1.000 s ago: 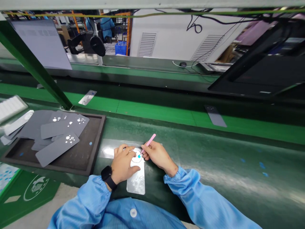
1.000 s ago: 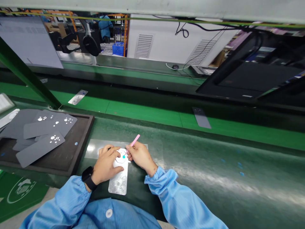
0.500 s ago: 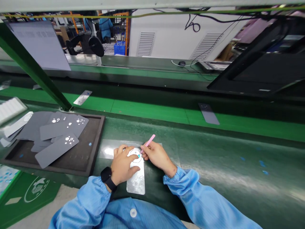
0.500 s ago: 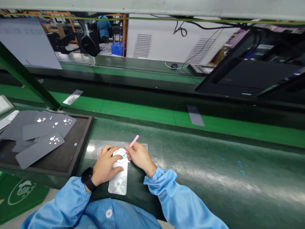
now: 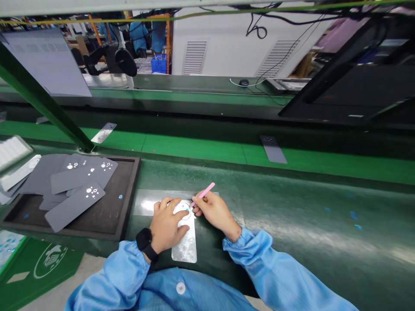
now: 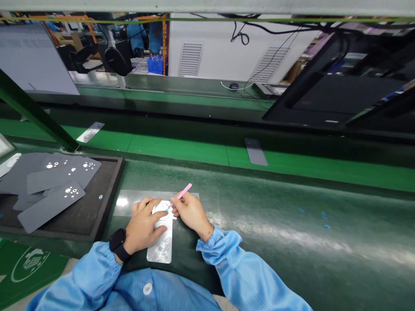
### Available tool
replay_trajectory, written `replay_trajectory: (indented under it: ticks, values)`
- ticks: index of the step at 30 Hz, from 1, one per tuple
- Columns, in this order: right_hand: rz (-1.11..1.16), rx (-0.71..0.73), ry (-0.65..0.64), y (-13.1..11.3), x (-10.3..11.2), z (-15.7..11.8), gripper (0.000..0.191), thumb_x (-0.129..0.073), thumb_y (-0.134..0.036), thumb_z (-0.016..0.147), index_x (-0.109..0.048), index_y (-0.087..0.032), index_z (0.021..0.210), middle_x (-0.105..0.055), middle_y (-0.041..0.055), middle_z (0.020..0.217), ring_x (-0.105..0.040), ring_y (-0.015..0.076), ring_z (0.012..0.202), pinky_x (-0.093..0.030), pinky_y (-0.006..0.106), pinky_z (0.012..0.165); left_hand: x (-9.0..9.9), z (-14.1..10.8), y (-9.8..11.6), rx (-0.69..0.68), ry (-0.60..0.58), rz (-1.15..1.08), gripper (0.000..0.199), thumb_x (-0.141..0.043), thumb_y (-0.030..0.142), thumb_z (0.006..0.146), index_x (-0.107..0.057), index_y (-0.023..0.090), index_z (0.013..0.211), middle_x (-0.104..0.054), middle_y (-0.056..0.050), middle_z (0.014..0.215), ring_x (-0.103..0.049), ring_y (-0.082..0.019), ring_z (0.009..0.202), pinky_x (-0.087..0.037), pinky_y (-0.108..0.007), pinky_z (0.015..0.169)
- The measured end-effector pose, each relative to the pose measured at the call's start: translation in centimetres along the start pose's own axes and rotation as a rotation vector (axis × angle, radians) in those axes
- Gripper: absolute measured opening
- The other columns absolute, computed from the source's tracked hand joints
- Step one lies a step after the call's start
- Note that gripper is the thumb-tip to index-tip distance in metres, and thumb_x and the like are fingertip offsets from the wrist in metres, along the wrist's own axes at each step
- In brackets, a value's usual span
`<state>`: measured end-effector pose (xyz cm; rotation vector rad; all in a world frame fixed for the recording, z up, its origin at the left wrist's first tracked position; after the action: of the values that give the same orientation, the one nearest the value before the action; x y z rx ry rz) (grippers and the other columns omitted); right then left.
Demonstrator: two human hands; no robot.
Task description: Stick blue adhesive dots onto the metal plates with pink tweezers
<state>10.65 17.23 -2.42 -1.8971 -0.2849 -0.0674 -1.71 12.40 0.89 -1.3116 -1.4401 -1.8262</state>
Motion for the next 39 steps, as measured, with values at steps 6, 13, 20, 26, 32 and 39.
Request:
replay_trajectory:
  ticks: [6, 13, 20, 26, 32, 39]
  values:
    - [-0.154, 0.198, -0.036, -1.2, 0.0, -1.4, 0.023, -0.060, -0.042, 0.078, -0.060, -0.022, 0.068, -0.066, 0.0025, 0.063, -0.063, 0.0175, 0.057, -0.052, 0.029, 0.056, -0.2, 0.0, 0.1, -0.018, -0.015, 0.028, 0.036, -0.072, 0.031, 0.073, -0.067, 0.029, 0.109, -0.051, -0.009, 0.135, -0.040, -0.034, 0.117, -0.033, -0.053, 0.092]
    - [-0.330, 0.367, -0.044, -2.5, -0.6, -2.2, 0.024, -0.054, -0.035, 0.084, -0.063, -0.022, 0.066, -0.067, 0.0031, 0.067, -0.062, 0.0178, 0.065, -0.047, 0.028, 0.062, -0.1, -0.1, 0.2, -0.038, 0.002, 0.018, 0.037, -0.073, 0.030, 0.072, -0.067, 0.028, 0.108, -0.052, -0.010, 0.134, -0.041, -0.035, 0.116, -0.034, -0.054, 0.091]
    - [-0.385, 0.472, -0.049, -2.9, -0.9, -2.6, 0.023, -0.051, -0.030, 0.088, -0.062, -0.021, 0.071, -0.068, 0.0025, 0.070, -0.064, 0.0172, 0.066, -0.049, 0.028, 0.065, 0.3, -0.3, 0.5, -0.076, 0.076, 0.050, 0.035, -0.071, 0.030, 0.074, -0.066, 0.026, 0.108, -0.053, -0.010, 0.132, -0.043, -0.034, 0.113, -0.036, -0.052, 0.087]
    - [-0.413, 0.567, -0.016, -3.3, -1.0, -3.2, 0.020, -0.051, -0.029, 0.090, -0.063, -0.022, 0.075, -0.069, 0.0021, 0.071, -0.065, 0.0165, 0.066, -0.050, 0.026, 0.064, 0.3, -0.4, 0.7, -0.080, 0.088, 0.087, 0.033, -0.071, 0.031, 0.074, -0.066, 0.026, 0.106, -0.054, -0.010, 0.132, -0.044, -0.034, 0.113, -0.037, -0.051, 0.086]
    - [-0.495, 0.665, 0.020, -3.8, -0.9, -4.0, 0.021, -0.048, -0.027, 0.092, -0.060, -0.021, 0.075, -0.067, 0.0027, 0.069, -0.063, 0.0160, 0.063, -0.049, 0.026, 0.061, 0.4, -0.3, 0.8, -0.073, 0.085, 0.101, 0.032, -0.070, 0.032, 0.074, -0.066, 0.025, 0.105, -0.054, -0.010, 0.131, -0.044, -0.033, 0.113, -0.038, -0.051, 0.087]
    - [-0.493, 0.677, 0.043, -4.0, -0.6, -4.1, 0.020, -0.050, -0.026, 0.091, -0.059, -0.021, 0.073, -0.067, 0.0021, 0.067, -0.063, 0.0157, 0.061, -0.049, 0.025, 0.060, 0.3, -0.3, 0.7, -0.063, 0.078, 0.096, 0.032, -0.069, 0.033, 0.075, -0.066, 0.026, 0.106, -0.054, -0.010, 0.132, -0.044, -0.033, 0.114, -0.037, -0.051, 0.087]
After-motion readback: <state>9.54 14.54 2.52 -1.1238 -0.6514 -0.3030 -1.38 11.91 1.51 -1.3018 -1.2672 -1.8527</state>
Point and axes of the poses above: each hand's wrist, its own z-axis towards the middle knuckle, its own x-axis out of the back of the hand, y = z × x, the point moved 10 cm from there along z, towards the middle knuckle
